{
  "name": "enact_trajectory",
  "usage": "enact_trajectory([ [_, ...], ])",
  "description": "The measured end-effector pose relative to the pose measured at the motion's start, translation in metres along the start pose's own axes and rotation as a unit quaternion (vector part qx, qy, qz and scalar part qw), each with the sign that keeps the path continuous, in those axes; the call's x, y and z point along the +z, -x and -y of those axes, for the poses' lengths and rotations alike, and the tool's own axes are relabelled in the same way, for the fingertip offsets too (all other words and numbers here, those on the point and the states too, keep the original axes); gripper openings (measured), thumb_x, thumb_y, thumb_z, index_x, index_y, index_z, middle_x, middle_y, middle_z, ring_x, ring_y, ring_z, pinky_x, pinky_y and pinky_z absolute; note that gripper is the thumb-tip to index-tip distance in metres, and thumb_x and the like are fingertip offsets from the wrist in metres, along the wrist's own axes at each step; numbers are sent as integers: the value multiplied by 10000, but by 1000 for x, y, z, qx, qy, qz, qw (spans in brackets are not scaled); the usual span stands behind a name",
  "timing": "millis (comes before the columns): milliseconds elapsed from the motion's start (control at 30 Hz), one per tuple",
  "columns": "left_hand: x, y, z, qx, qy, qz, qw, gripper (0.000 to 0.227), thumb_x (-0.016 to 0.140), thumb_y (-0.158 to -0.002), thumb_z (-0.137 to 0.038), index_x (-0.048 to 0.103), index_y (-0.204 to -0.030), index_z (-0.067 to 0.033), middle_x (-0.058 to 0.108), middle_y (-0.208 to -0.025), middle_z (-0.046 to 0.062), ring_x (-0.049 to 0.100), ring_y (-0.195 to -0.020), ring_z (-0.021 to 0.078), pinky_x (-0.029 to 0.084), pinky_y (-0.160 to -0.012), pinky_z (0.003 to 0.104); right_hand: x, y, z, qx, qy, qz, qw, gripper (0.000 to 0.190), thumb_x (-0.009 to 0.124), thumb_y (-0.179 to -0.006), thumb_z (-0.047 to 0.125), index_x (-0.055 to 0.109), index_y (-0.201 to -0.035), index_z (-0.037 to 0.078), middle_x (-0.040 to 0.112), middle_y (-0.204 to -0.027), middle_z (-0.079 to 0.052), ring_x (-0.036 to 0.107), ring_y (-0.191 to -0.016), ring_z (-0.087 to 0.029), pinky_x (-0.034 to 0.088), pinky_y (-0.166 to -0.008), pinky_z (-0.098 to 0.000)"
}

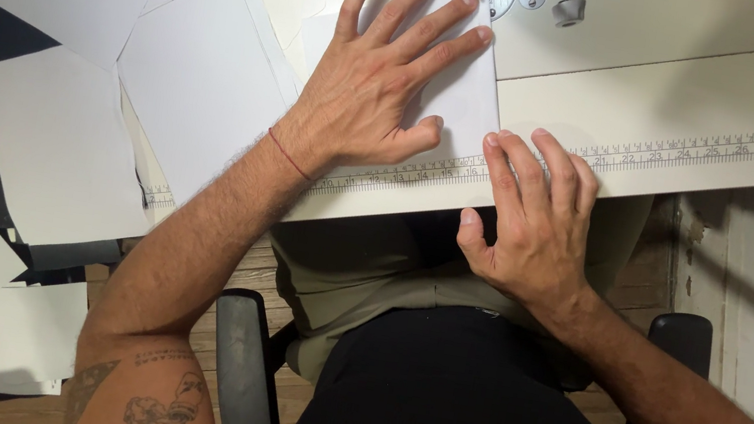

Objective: Folding and trimming white sheets of material at a sewing station

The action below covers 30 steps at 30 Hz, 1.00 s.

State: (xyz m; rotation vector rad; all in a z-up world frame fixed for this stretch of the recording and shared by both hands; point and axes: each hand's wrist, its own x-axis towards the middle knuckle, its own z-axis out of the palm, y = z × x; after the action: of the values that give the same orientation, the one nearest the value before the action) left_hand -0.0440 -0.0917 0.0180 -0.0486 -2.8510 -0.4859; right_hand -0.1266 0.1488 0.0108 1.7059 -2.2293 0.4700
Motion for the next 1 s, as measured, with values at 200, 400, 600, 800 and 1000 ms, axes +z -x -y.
enact_trajectory([
  [200,1,2,1,-7,-1,14,1000,739,448,-923,-462,446,-1606,-178,378,-1666,80,339,-1541,397,68,-1232,678,1,1,1,-1,-2,-4,1000,611,374,-1021,420,697,-1311,-10,650,-1354,-128,558,-1268,-351,433,-998,-501],
  [400,1,1,1,1,-2,5,1000,734,480,-911,-434,469,-1592,-162,404,-1651,94,356,-1523,411,79,-1220,684,3,4,-2,-4,-5,-9,1000,599,380,-1022,402,685,-1331,-10,648,-1369,-126,560,-1284,-350,438,-1006,-502],
  [600,0,1,-1,-3,6,7,1000,736,466,-906,-432,465,-1591,-163,399,-1655,92,344,-1532,407,62,-1225,682,4,7,-4,-7,-8,-5,1000,591,399,-1004,385,664,-1361,-4,638,-1398,-122,549,-1310,-348,435,-1019,-504],
  [800,4,4,0,1,7,10,1000,757,525,-892,-419,443,-1600,-165,387,-1661,95,316,-1540,409,91,-1229,708,5,9,-3,-15,-6,-11,1000,575,435,-976,342,657,-1364,-21,631,-1401,-139,554,-1308,-361,441,-1032,-514],
  [1000,6,5,2,9,12,13,1000,777,559,-881,-409,426,-1602,-152,376,-1663,101,279,-1541,423,96,-1221,736,2,9,2,-17,-9,-12,1000,574,487,-926,296,641,-1366,-40,630,-1390,-166,547,-1322,-383,452,-1055,-535],
])
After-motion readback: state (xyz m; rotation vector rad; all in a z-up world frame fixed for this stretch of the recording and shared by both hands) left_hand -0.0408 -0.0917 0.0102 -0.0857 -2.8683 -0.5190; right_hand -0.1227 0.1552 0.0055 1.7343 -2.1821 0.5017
